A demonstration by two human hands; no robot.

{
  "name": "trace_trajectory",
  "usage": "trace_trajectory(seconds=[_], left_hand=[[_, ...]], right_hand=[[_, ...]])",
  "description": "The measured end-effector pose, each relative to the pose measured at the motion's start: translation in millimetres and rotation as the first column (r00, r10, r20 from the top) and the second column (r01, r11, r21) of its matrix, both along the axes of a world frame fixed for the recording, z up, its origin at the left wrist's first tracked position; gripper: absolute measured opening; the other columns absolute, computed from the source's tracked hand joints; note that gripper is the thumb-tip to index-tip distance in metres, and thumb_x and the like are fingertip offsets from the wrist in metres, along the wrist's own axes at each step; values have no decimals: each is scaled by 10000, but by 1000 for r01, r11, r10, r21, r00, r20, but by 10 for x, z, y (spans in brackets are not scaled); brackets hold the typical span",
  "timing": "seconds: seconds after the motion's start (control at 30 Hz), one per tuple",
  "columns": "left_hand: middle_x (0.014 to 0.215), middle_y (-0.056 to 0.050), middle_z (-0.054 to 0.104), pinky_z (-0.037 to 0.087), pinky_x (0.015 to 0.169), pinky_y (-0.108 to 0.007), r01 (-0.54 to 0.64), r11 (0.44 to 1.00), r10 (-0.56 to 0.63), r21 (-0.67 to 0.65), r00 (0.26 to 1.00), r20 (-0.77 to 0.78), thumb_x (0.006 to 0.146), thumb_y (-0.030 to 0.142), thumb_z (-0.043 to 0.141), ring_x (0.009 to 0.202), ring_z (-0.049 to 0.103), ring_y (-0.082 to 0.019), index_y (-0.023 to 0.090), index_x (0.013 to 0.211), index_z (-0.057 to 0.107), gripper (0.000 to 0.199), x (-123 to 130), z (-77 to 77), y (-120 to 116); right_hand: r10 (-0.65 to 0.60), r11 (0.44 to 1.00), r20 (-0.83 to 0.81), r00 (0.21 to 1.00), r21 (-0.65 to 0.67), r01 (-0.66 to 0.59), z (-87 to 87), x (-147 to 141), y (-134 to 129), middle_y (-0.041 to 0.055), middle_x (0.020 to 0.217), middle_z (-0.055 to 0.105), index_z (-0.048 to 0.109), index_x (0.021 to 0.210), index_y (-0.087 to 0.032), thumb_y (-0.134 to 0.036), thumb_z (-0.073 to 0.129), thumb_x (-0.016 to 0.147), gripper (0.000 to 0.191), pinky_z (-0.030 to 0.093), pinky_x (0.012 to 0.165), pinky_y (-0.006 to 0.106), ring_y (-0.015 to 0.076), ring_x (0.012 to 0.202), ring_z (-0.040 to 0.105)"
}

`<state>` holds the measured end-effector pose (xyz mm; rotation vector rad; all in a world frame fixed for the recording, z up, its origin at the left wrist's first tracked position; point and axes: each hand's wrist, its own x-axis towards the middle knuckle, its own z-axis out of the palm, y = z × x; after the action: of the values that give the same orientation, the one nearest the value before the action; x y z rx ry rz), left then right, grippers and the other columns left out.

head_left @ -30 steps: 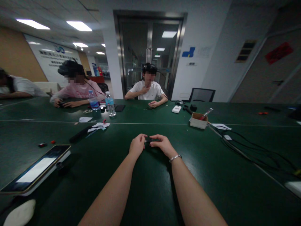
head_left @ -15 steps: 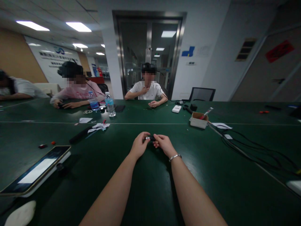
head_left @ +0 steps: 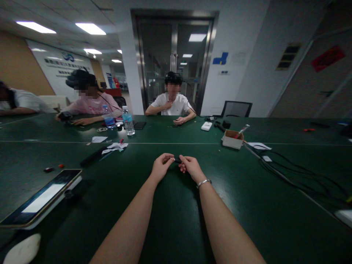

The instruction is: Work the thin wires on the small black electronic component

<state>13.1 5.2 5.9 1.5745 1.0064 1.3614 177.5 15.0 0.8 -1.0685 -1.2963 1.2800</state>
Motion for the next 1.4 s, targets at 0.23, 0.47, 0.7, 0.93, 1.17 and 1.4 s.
trace_trajectory(seconds=[0.23,0.47,0.7,0.93,1.17,1.4], left_hand=[[1129,-106,632,509,771,-308,-74,996,75,-58,997,6,759,362,648,910,648,-182,179,1081,593,375,4,-25,30],[825,-52,668,494,677,-278,-101,994,95,-34,986,-140,810,324,563,711,632,-147,169,1005,632,259,-12,-62,36],[928,-83,672,505,674,-294,-88,985,83,-145,996,-43,814,337,555,738,646,-158,166,1056,613,302,-6,-85,64],[966,-73,646,473,645,-238,-112,989,113,-96,994,4,730,288,662,730,631,-124,170,1103,545,408,-1,-95,70],[759,-9,615,439,602,-215,-144,988,138,-57,986,-91,765,273,597,643,578,-103,179,1038,580,289,4,-111,90],[701,-4,602,411,550,-228,-94,988,75,-122,985,-155,858,408,461,555,548,-106,189,1146,540,371,25,-94,54]], right_hand=[[-21,1000,12,1000,18,20,-1,-25,-2,-8,480,555,578,677,-131,-578,638,705,452,376,375,178,73,388,497],[-21,999,50,999,28,19,2,-43,-6,-10,488,556,590,689,-130,-549,644,710,423,378,371,180,77,391,507],[-24,999,59,998,33,22,16,-49,-6,-13,481,555,589,709,-135,-538,639,721,406,379,367,189,85,387,507],[-19,999,51,999,44,16,25,-48,-32,-14,479,553,583,704,-135,-514,621,749,384,377,367,179,76,383,500],[-21,999,80,997,49,17,39,-63,-36,-14,489,561,590,720,-135,-502,623,752,370,380,364,180,80,384,507],[-24,998,71,997,53,20,46,-60,-48,-23,473,545,575,707,-141,-522,621,745,385,386,373,181,79,383,499]])
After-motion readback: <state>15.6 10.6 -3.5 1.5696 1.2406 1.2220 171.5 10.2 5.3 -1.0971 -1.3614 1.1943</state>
